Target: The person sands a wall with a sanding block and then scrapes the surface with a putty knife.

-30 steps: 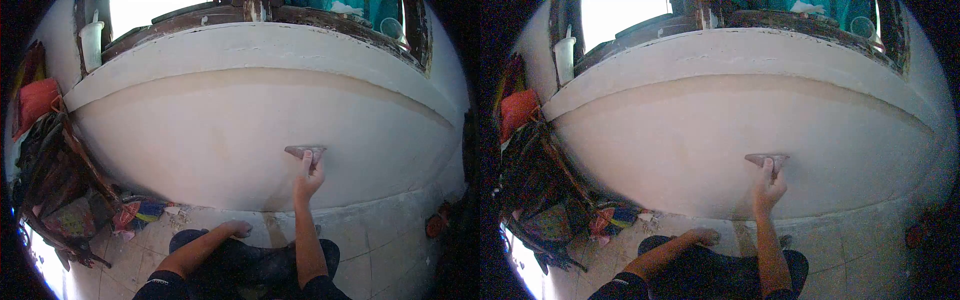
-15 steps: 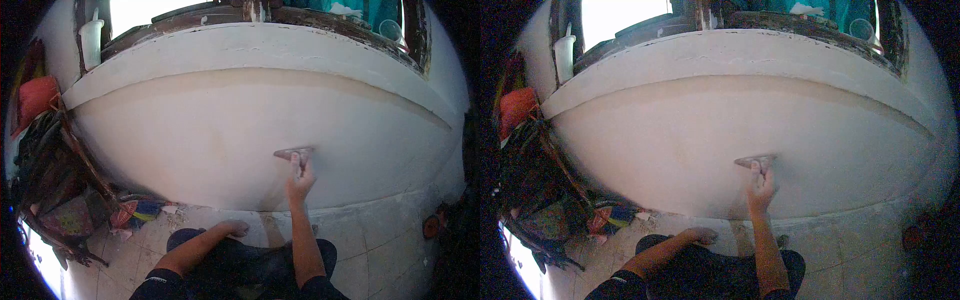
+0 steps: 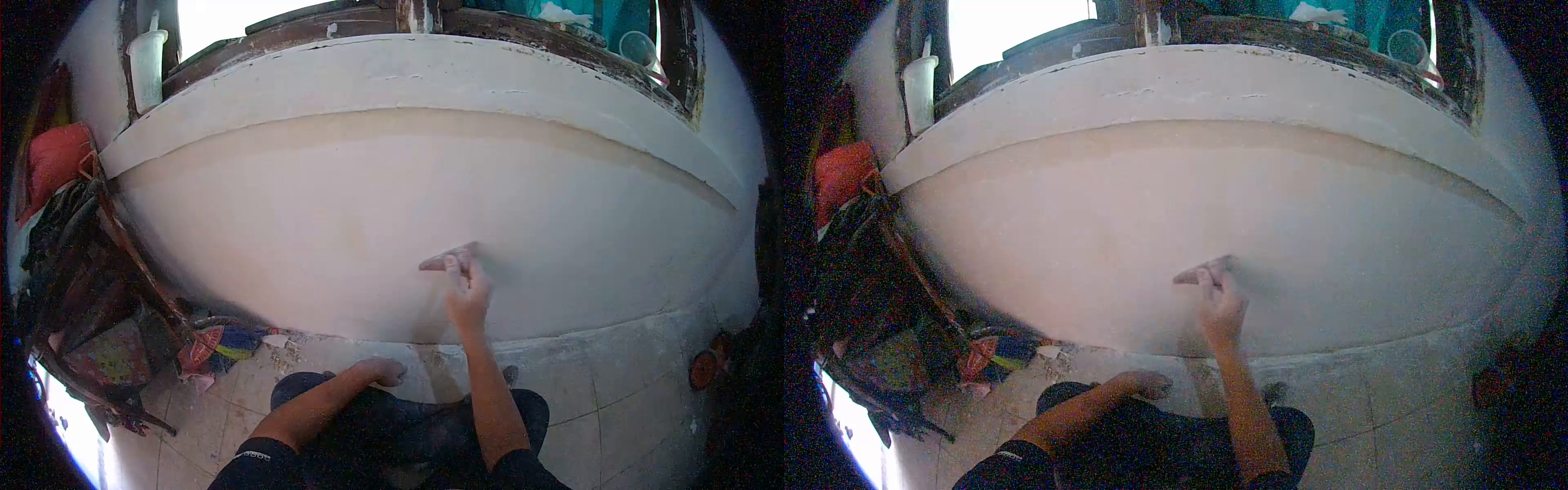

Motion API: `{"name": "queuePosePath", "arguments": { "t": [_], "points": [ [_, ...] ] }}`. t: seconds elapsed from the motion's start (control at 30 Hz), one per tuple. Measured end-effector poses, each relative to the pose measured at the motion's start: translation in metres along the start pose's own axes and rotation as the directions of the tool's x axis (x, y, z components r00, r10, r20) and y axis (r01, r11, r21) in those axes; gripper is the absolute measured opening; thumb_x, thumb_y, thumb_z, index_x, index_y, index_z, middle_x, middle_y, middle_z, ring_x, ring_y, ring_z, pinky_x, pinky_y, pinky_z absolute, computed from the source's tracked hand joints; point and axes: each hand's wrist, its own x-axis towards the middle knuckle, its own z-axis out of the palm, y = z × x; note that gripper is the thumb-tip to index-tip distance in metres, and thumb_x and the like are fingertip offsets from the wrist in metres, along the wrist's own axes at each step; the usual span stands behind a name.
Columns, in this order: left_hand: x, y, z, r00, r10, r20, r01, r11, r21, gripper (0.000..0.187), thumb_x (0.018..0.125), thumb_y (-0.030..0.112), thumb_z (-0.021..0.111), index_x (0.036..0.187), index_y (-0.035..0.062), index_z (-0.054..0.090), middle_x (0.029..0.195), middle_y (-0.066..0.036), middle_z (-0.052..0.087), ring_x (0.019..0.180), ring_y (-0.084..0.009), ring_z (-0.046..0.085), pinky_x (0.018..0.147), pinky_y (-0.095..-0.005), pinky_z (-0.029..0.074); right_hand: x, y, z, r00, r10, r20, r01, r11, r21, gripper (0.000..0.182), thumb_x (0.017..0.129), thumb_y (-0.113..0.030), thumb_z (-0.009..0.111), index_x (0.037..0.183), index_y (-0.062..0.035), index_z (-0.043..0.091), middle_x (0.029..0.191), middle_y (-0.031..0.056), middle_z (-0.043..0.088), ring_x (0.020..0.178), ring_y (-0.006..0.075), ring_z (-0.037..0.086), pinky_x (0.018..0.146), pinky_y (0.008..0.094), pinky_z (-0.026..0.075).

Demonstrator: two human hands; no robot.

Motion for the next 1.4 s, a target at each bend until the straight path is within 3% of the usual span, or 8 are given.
{"name": "queuePosePath", "arguments": {
  "t": [0.27, 0.57, 0.67, 0.83, 0.93, 1.03, 1.23, 1.4],
  "points": [
    [-0.025, 0.026, -0.037, 0.989, -0.067, 0.134, 0.085, 0.987, -0.135, 0.038, 0.093, 0.03, 0.055, 0.12, 0.0049, 0.064, 0.124, -0.02, 0.065, 0.116, -0.0397, 0.061, 0.094, -0.0532, 0.049, 0.015, -0.017, -0.011, 0.964, 0.13, -0.231, -0.116, 0.991, 0.071, 0.026, 0.099, -0.022, 0.066, 0.092, 0.0036, 0.065, 0.079, 0.0052, 0.067, 0.073, 0.0112, 0.058, 0.068, 0.0305, 0.048],
    [-0.023, 0.031, -0.029, 0.986, -0.167, -0.001, 0.167, 0.986, -0.008, 0.035, 0.095, 0.033, 0.053, 0.116, 0.0063, 0.064, 0.12, -0.019, 0.066, 0.113, -0.0393, 0.061, 0.095, -0.0518, 0.048, 0.011, -0.024, -0.014, 0.989, 0.145, 0.042, -0.143, 0.989, -0.037, 0.025, 0.1, -0.021, 0.065, 0.094, 0.0024, 0.068, 0.083, 0.005, 0.068, 0.075, 0.0086, 0.058, 0.069, 0.0273, 0.047],
    [-0.028, 0.036, -0.042, 0.981, -0.152, 0.124, 0.149, 0.988, 0.034, 0.034, 0.095, 0.031, 0.053, 0.116, 0.0057, 0.063, 0.118, -0.019, 0.066, 0.113, -0.039, 0.061, 0.095, -0.0514, 0.048, 0.022, -0.039, -0.016, 0.953, 0.207, -0.223, -0.159, 0.964, 0.214, 0.028, 0.099, -0.024, 0.066, 0.092, 0.003, 0.067, 0.08, 0.0041, 0.066, 0.074, 0.0087, 0.056, 0.068, 0.0271, 0.046],
    [-0.014, -0.003, -0.005, 1.0, -0.024, -0.011, 0.017, 0.913, -0.407, 0.034, 0.092, 0.029, 0.055, 0.115, 0.0057, 0.064, 0.115, -0.019, 0.068, 0.107, -0.0383, 0.064, 0.092, -0.0522, 0.049, 0.014, -0.019, -0.009, 0.989, 0.147, 0.004, -0.147, 0.988, 0.05, 0.03, 0.099, -0.026, 0.065, 0.09, 0.0024, 0.067, 0.081, 0.0024, 0.066, 0.072, 0.008, 0.055, 0.066, 0.0252, 0.045],
    [-0.002, 0.014, -0.008, 0.994, -0.11, 0.011, 0.11, 0.993, -0.037, 0.032, 0.091, 0.027, 0.055, 0.111, 0.0041, 0.065, 0.111, -0.02, 0.068, 0.102, -0.0385, 0.064, 0.09, -0.0519, 0.049, 0.013, -0.017, -0.013, 0.974, 0.216, 0.065, -0.222, 0.97, 0.102, 0.03, 0.1, -0.027, 0.065, 0.09, 0.0014, 0.067, 0.081, 0.0009, 0.065, 0.072, 0.0074, 0.055, 0.066, 0.0246, 0.045],
    [-0.028, 0.036, -0.041, 0.996, -0.071, 0.048, 0.072, 0.997, -0.036, 0.031, 0.09, 0.024, 0.054, 0.108, 0.0013, 0.066, 0.108, -0.022, 0.068, 0.101, -0.0389, 0.065, 0.088, -0.0515, 0.05, 0.028, -0.038, -0.016, 0.916, 0.321, -0.242, -0.228, 0.911, 0.345, 0.031, 0.099, -0.029, 0.066, 0.09, 0.0008, 0.067, 0.08, -0.0001, 0.065, 0.073, 0.0072, 0.055, 0.067, 0.0243, 0.045],
    [-0.017, 0.021, -0.028, 0.998, 0.008, 0.062, -0.005, 0.999, -0.048, 0.033, 0.091, 0.026, 0.053, 0.107, 0.0004, 0.067, 0.11, -0.022, 0.069, 0.101, -0.0405, 0.065, 0.088, -0.052, 0.05, 0.009, -0.001, -0.002, 0.99, 0.137, 0.036, -0.141, 0.98, 0.137, 0.026, 0.099, -0.026, 0.065, 0.093, -0.0003, 0.068, 0.081, 0.002, 0.066, 0.074, 0.0081, 0.059, 0.067, 0.024, 0.047],
    [-0.025, 0.024, -0.03, 1.0, -0.007, 0.028, 0.008, 1.0, -0.025, 0.033, 0.092, 0.026, 0.052, 0.112, 0.0019, 0.065, 0.113, -0.021, 0.068, 0.105, -0.0406, 0.063, 0.091, -0.0518, 0.049, 0.02, -0.046, -0.013, 0.946, 0.301, -0.124, -0.27, 0.939, 0.214, 0.025, 0.099, -0.024, 0.065, 0.093, -0.0001, 0.068, 0.081, 0.0007, 0.065, 0.074, 0.0071, 0.058, 0.068, 0.0243, 0.047]
  ]
}}
